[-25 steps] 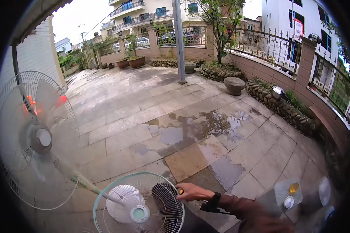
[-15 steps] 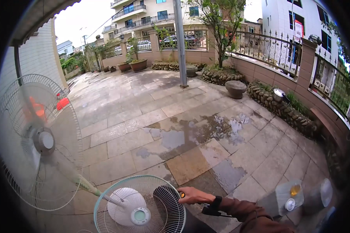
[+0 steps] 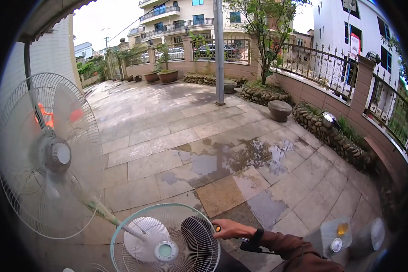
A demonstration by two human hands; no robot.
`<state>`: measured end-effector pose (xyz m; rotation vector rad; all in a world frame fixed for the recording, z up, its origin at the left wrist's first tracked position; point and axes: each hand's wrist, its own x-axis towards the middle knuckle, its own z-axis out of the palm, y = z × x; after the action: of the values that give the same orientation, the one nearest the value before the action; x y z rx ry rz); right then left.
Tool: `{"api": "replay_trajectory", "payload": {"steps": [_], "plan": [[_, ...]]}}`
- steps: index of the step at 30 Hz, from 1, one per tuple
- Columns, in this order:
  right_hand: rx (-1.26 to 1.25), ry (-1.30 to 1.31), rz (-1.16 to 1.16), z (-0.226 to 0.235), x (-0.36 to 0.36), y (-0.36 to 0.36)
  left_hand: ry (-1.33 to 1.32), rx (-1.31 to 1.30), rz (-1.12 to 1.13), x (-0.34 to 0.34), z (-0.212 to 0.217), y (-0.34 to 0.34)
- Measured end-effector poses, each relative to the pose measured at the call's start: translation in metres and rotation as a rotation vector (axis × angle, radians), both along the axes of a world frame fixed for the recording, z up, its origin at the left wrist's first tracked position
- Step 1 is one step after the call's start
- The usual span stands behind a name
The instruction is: Assembling the protective front and back grilles onto a floor fan.
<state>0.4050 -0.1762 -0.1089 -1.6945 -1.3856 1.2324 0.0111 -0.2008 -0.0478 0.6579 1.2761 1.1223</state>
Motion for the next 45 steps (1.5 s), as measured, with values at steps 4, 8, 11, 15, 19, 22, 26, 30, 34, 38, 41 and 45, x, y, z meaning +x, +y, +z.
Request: {"api": "replay_trajectory", "payload": {"steps": [4, 8, 11, 15, 19, 22, 26, 30, 34, 38, 41, 45], "plan": [[0.048, -0.110, -0.088, -0.025, 0.014, 0.004, 0.052, 0.045, -0.078, 0.026, 0.018, 0.028], [0.081, -0.255, -0.020, -0.016, 0.003, 0.002, 0.027, 0.034, -0.047, 0.010, 0.010, 0.010], [0.045, -0.299, -0.008, -0.010, 0.000, 0.000, 0.026, 0.017, -0.051, 0.009, 0.008, 0.010], [-0.017, -0.346, 0.003, 0.001, -0.003, 0.007, 0.030, -0.018, -0.041, 0.010, 0.009, 0.013], [0.029, -0.340, -0.027, 0.006, -0.003, 0.005, 0.017, 0.011, -0.044, 0.007, 0.003, 0.010], [0.070, -0.350, -0.049, 0.009, -0.002, 0.011, 0.011, -0.008, -0.032, 0.009, -0.001, 0.015], [0.064, -0.339, -0.096, 0.004, 0.008, 0.010, 0.014, -0.005, -0.075, 0.017, -0.015, 0.039], [0.052, -0.385, -0.021, 0.009, -0.005, 0.008, -0.024, 0.021, -0.008, -0.020, -0.044, 0.009], [0.067, -0.368, 0.009, 0.030, -0.006, 0.007, -0.047, 0.040, -0.011, -0.012, -0.033, 0.015], [0.136, -0.406, 0.005, 0.015, -0.002, 0.013, -0.073, 0.060, -0.013, -0.017, -0.040, 0.015], [0.144, -0.429, 0.019, 0.007, -0.003, 0.020, -0.087, 0.059, -0.008, -0.018, -0.038, 0.014], [0.126, -0.436, 0.045, 0.006, -0.007, 0.025, -0.101, 0.053, 0.004, -0.017, -0.026, 0.012]]}}
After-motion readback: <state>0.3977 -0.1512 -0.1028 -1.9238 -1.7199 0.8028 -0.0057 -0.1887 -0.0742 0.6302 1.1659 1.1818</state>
